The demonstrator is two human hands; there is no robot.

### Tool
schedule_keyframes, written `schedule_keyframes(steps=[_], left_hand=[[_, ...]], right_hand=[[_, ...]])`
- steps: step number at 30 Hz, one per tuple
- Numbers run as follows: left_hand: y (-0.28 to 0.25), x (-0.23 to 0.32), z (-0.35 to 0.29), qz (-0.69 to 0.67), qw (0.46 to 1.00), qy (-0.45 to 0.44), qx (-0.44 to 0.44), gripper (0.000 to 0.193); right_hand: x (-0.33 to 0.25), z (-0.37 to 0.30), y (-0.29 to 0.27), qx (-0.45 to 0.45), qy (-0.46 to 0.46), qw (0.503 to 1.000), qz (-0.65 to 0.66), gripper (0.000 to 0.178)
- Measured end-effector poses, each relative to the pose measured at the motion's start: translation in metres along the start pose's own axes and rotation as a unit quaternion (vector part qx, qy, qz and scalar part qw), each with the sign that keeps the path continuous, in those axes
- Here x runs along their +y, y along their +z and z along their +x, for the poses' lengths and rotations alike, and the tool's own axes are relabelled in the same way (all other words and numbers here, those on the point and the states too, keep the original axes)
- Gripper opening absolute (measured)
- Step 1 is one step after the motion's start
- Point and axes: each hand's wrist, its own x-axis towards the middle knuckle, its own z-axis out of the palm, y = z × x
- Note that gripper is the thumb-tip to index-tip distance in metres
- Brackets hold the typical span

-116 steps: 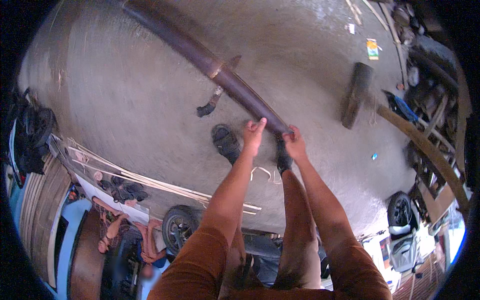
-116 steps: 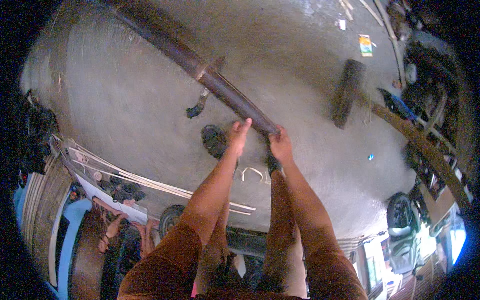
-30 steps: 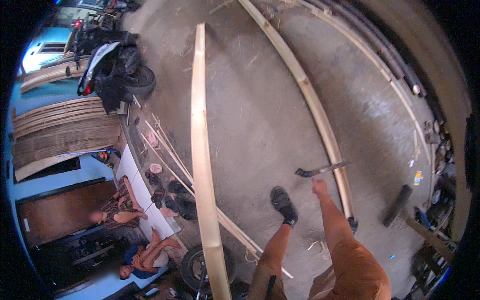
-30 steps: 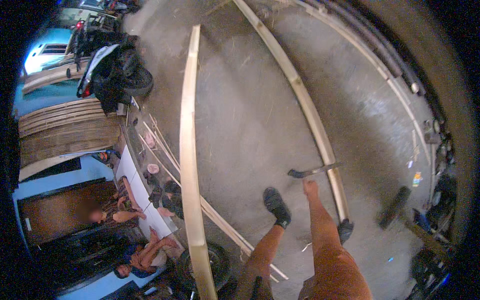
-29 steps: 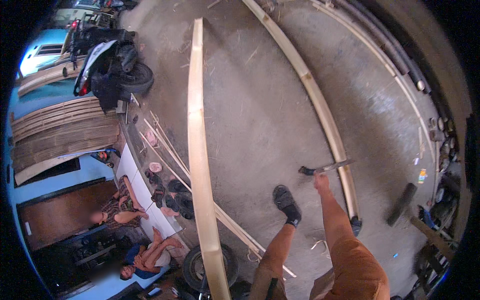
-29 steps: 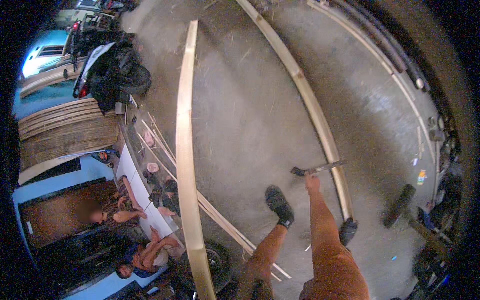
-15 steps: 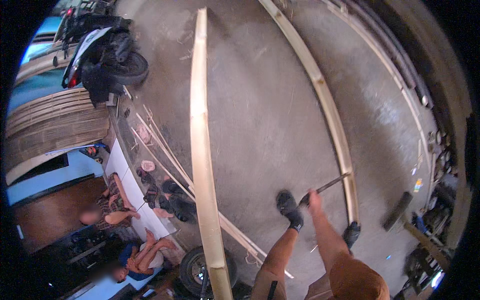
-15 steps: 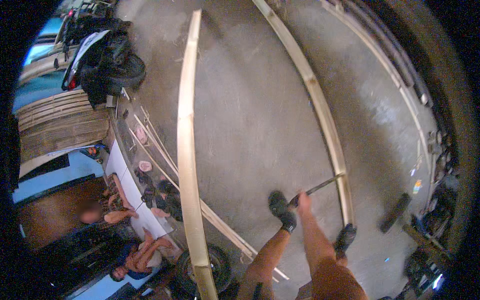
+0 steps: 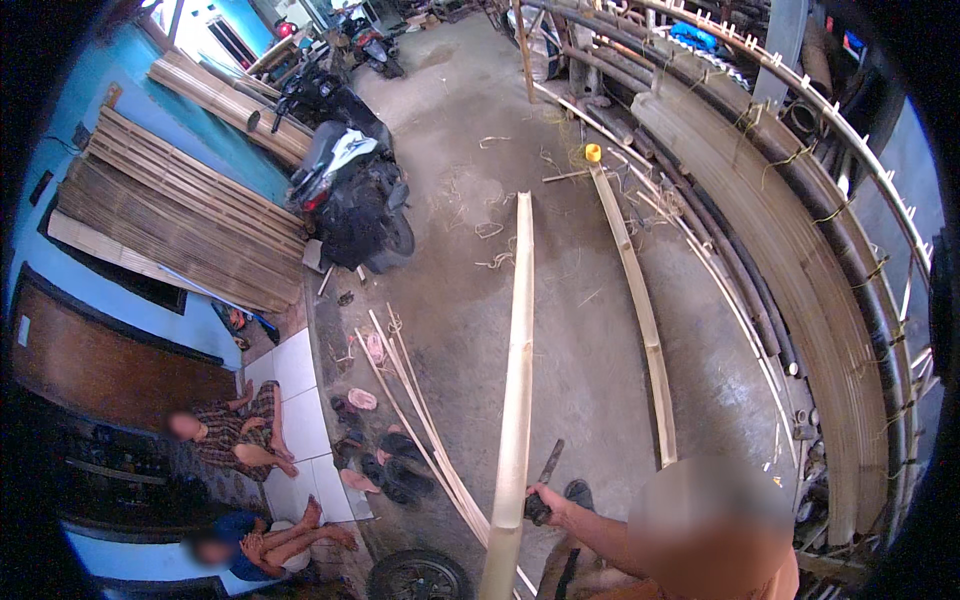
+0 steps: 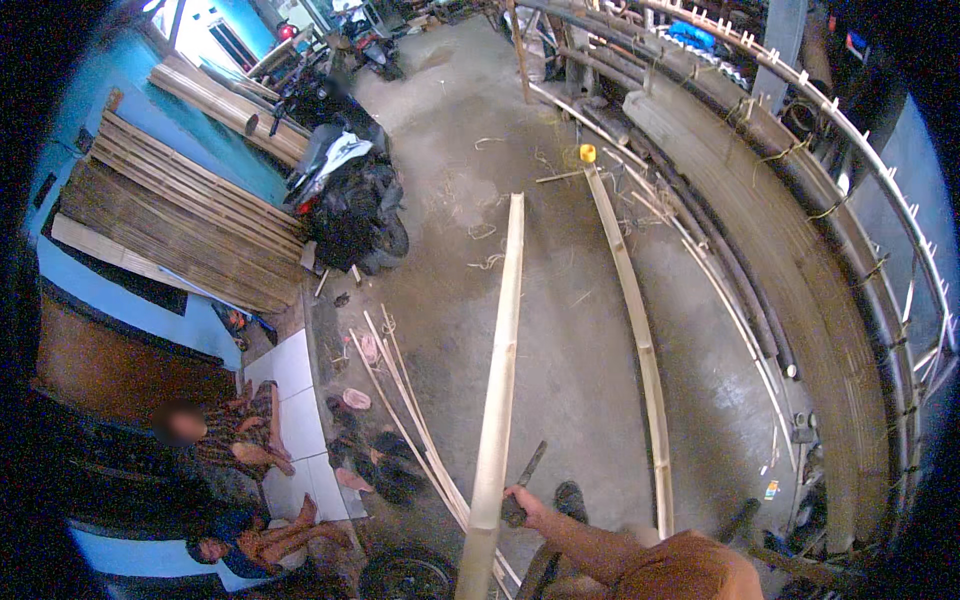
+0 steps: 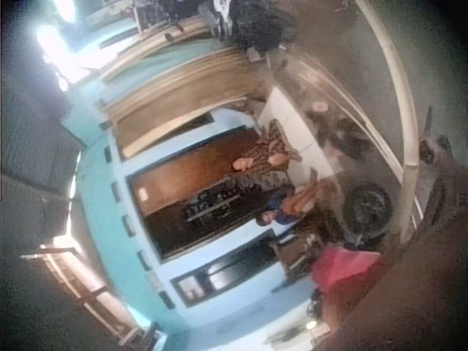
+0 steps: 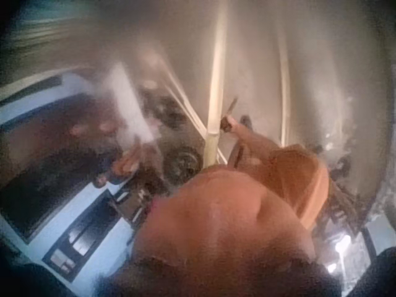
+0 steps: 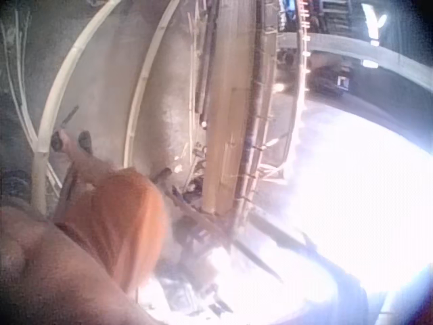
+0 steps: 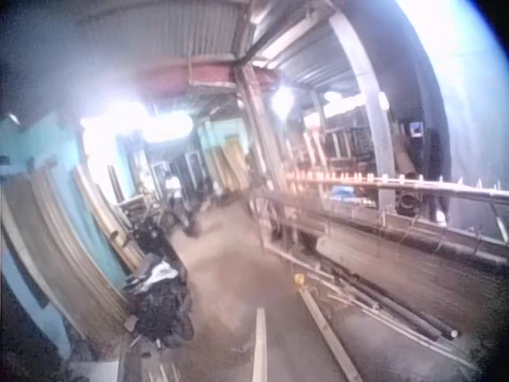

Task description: The person uses a machete to split a long bamboo pole into thin strips. They repeatedly strike the bamboo against a wooden block to separate the sections, then gather the resulting strips and place them on a rack.

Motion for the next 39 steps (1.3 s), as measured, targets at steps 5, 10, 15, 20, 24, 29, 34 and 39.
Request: schedule_keyframes(steps=[5,10,15,20,24,29,34,39], left_hand=[[-0.034,0.025,-0.041,0.024,0.999,-0.004,0.022,0.067],[-0.071,0.038,-0.069,0.051,0.997,-0.029,0.048,0.066],[-0.103,0.155,-0.020,0.153,0.987,0.055,0.016,0.066],[-0.107,0.343,0.089,0.221,0.964,0.143,-0.020,0.065],[-0.129,0.452,0.197,0.183,0.955,0.230,-0.034,0.057],[-0.145,0.635,0.192,0.032,0.954,0.250,-0.164,0.041],[-0.207,0.760,0.114,-0.115,0.949,0.240,-0.169,0.039],[-0.242,0.835,0.052,-0.355,0.765,0.417,-0.338,0.062]], right_hand=[[-0.056,-0.055,0.047,0.052,-0.060,0.997,-0.025,0.028],[-0.171,-0.080,0.107,-0.003,-0.134,0.990,-0.047,0.034],[-0.366,-0.059,0.097,0.031,-0.216,0.975,-0.030,0.030],[-0.575,-0.087,0.132,0.052,-0.288,0.952,-0.089,0.027],[-0.721,-0.079,0.173,0.054,-0.354,0.933,-0.032,0.022],[-0.787,-0.133,0.191,0.175,-0.471,0.865,0.014,0.019],[-0.719,-0.179,0.163,0.369,-0.483,0.784,-0.127,0.027],[-0.630,-0.251,0.170,0.445,-0.574,0.656,-0.203,0.051]])
